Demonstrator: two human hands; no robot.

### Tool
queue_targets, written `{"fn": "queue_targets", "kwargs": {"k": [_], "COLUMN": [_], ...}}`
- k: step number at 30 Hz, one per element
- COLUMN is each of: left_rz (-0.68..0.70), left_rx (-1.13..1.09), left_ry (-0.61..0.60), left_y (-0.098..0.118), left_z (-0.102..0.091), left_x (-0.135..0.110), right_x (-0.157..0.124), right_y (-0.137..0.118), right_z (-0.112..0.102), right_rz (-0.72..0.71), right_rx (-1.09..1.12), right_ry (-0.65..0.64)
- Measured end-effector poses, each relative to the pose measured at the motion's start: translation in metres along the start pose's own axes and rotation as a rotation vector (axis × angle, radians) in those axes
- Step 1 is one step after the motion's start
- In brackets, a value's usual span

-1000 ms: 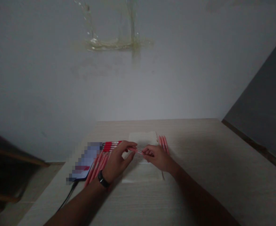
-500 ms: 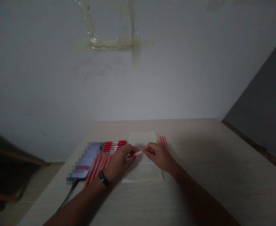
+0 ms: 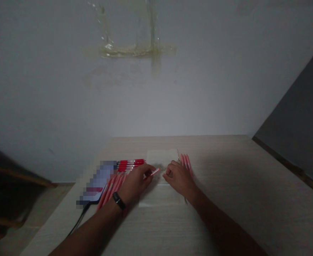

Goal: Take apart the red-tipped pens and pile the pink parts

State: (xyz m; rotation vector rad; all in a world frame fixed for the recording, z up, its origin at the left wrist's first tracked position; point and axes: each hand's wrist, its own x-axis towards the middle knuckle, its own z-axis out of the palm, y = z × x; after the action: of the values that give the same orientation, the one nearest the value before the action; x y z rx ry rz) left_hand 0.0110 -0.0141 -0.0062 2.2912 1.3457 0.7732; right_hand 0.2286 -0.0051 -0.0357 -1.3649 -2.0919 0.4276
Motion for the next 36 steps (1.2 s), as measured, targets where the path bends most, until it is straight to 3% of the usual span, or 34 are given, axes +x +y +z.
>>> {"fn": "queue_targets", "kwargs": {"k": [6,15,25,36], "left_rz": [0.006,0.016,0.109,0.080], "left_rx": [0.023,0.032,-0.092,-0.262], "left_ry": [-0.008,-0.024,-0.022,0.100], "left_y": [0.000,0.000,0.006,0.012], "left_z": [0.001,0.001,-0.004,-0.008], "left_x": [0.000,-0.001,0.002,0.001], "right_x": [0.002,0.007,0.001,0.002], "right_y": [0.001,0.020,0.007,0.003], "right_z": [0.003,-0.007,0.004,-0.002], "right_rz": [0.029,0.015,0.108,0.194], "right_rx": [-0.024,0.134,0.737,0.936], "right_ry": [-0.010,0.136,-0.157,-0.297]}}
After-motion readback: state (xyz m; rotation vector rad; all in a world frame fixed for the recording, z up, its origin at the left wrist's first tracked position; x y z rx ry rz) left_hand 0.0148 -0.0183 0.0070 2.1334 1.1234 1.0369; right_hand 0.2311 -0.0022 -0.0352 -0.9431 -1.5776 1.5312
